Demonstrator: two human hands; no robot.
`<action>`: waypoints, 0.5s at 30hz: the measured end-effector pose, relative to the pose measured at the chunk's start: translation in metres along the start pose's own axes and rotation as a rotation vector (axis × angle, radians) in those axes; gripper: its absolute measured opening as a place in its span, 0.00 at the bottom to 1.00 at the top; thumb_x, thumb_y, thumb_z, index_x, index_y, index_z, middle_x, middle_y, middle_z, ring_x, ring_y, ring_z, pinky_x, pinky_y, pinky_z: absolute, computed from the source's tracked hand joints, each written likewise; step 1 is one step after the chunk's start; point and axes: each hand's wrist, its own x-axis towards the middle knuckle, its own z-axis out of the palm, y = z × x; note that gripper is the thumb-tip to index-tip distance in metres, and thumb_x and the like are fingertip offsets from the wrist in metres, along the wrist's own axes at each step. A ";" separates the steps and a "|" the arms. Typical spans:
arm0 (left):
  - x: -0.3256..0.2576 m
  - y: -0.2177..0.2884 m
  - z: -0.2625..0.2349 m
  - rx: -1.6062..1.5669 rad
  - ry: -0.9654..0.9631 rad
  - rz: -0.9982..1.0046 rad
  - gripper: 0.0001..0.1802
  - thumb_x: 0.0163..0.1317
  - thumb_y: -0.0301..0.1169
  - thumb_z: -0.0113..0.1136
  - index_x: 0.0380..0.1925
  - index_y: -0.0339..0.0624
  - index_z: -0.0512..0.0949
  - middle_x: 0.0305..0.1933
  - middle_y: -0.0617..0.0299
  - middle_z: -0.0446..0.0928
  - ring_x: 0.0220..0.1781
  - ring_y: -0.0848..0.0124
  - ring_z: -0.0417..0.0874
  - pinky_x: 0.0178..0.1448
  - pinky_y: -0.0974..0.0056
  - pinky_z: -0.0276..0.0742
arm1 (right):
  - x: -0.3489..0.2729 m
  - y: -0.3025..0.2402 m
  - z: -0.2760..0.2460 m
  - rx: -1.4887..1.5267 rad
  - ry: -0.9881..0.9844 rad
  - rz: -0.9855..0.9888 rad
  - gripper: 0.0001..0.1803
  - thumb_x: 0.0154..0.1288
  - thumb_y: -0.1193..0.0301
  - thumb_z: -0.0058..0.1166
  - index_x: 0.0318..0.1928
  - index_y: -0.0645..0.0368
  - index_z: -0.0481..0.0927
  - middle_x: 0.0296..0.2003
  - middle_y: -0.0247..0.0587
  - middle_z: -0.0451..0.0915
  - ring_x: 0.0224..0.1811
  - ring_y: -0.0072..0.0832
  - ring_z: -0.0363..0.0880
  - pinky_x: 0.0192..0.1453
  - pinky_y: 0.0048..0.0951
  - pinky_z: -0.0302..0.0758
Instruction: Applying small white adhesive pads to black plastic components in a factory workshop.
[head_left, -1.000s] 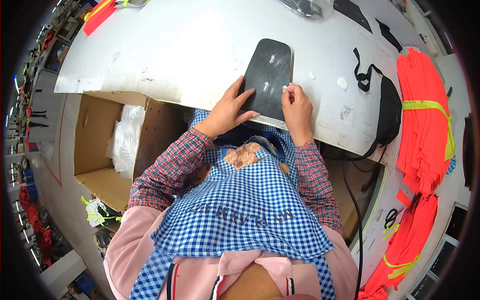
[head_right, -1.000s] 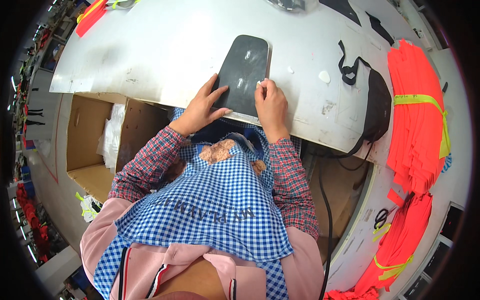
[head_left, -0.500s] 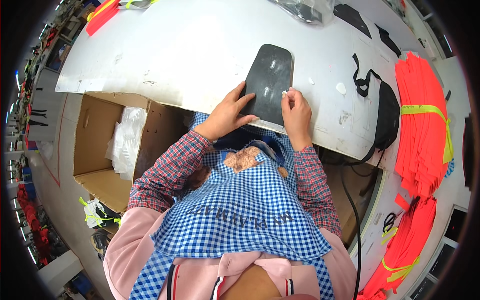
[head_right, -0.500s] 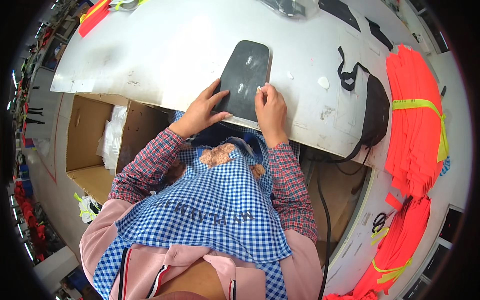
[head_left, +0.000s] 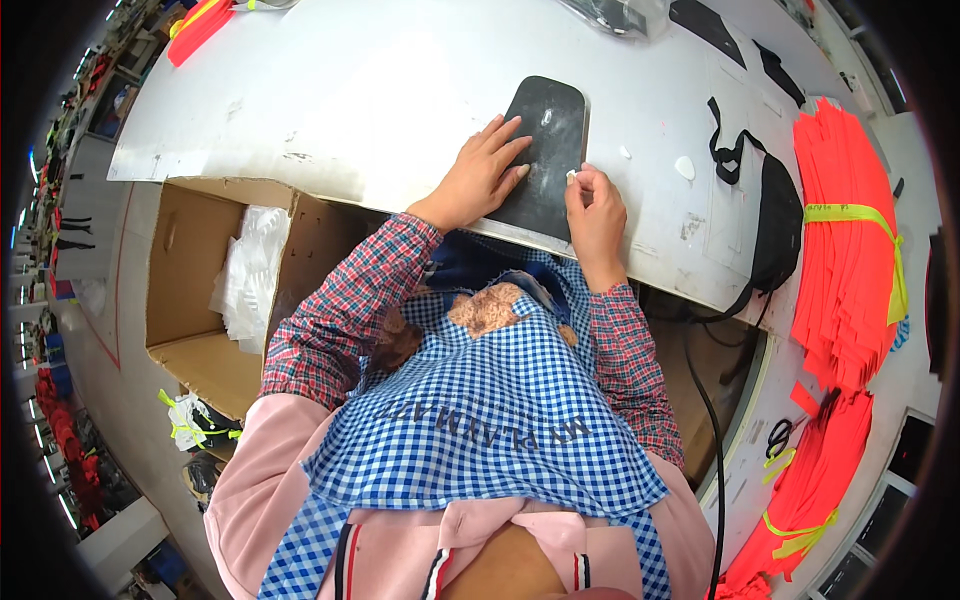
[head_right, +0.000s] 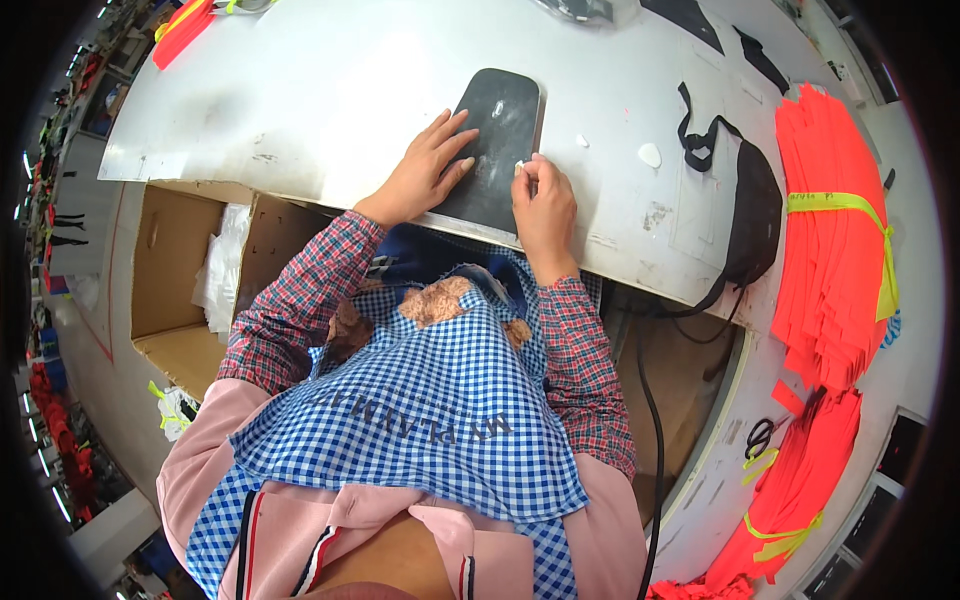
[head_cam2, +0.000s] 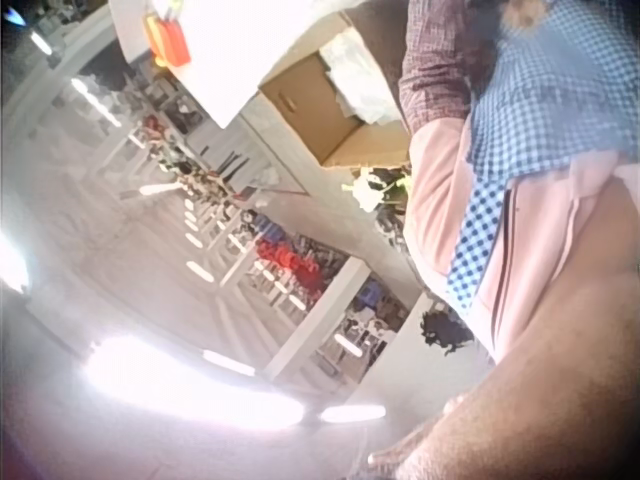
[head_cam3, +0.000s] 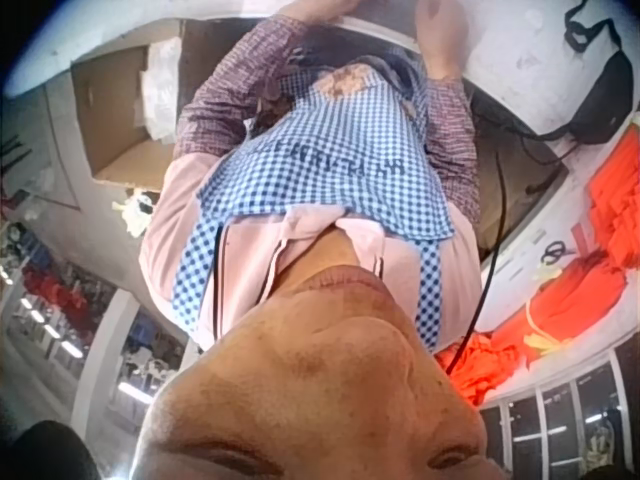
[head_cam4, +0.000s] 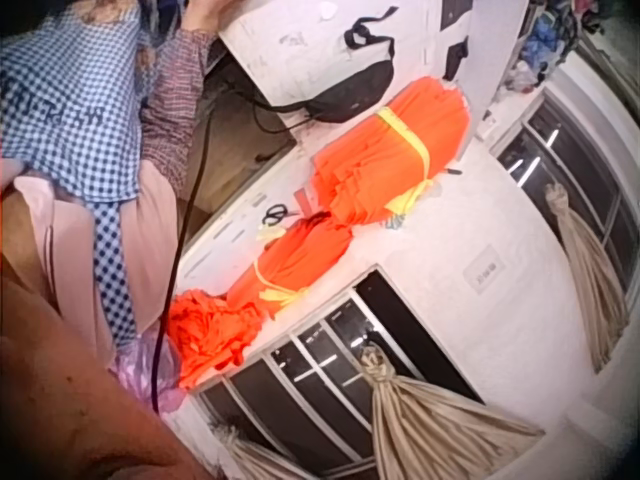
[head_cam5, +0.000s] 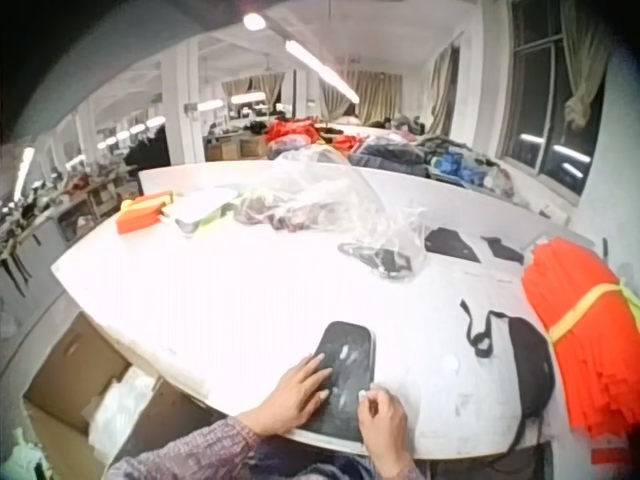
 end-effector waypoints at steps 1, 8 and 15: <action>0.001 -0.002 0.002 -0.002 -0.002 0.000 0.23 0.71 0.35 0.54 0.63 0.38 0.72 0.75 0.45 0.61 0.78 0.47 0.56 0.77 0.46 0.57 | 0.000 0.001 0.000 -0.005 0.034 -0.041 0.08 0.66 0.72 0.58 0.42 0.63 0.78 0.34 0.47 0.83 0.36 0.41 0.81 0.44 0.40 0.78; -0.003 -0.008 0.012 0.055 -0.060 -0.049 0.24 0.72 0.35 0.50 0.65 0.39 0.70 0.74 0.49 0.63 0.79 0.51 0.56 0.76 0.42 0.55 | 0.011 -0.018 -0.010 0.203 -0.048 0.209 0.07 0.65 0.72 0.61 0.37 0.64 0.79 0.29 0.43 0.84 0.27 0.30 0.81 0.35 0.31 0.78; -0.004 -0.005 0.011 0.069 -0.059 -0.066 0.25 0.69 0.33 0.53 0.65 0.41 0.70 0.75 0.51 0.63 0.79 0.53 0.56 0.77 0.41 0.51 | 0.024 -0.028 0.009 0.231 -0.242 0.346 0.09 0.64 0.68 0.61 0.36 0.63 0.83 0.28 0.44 0.85 0.28 0.32 0.84 0.36 0.31 0.79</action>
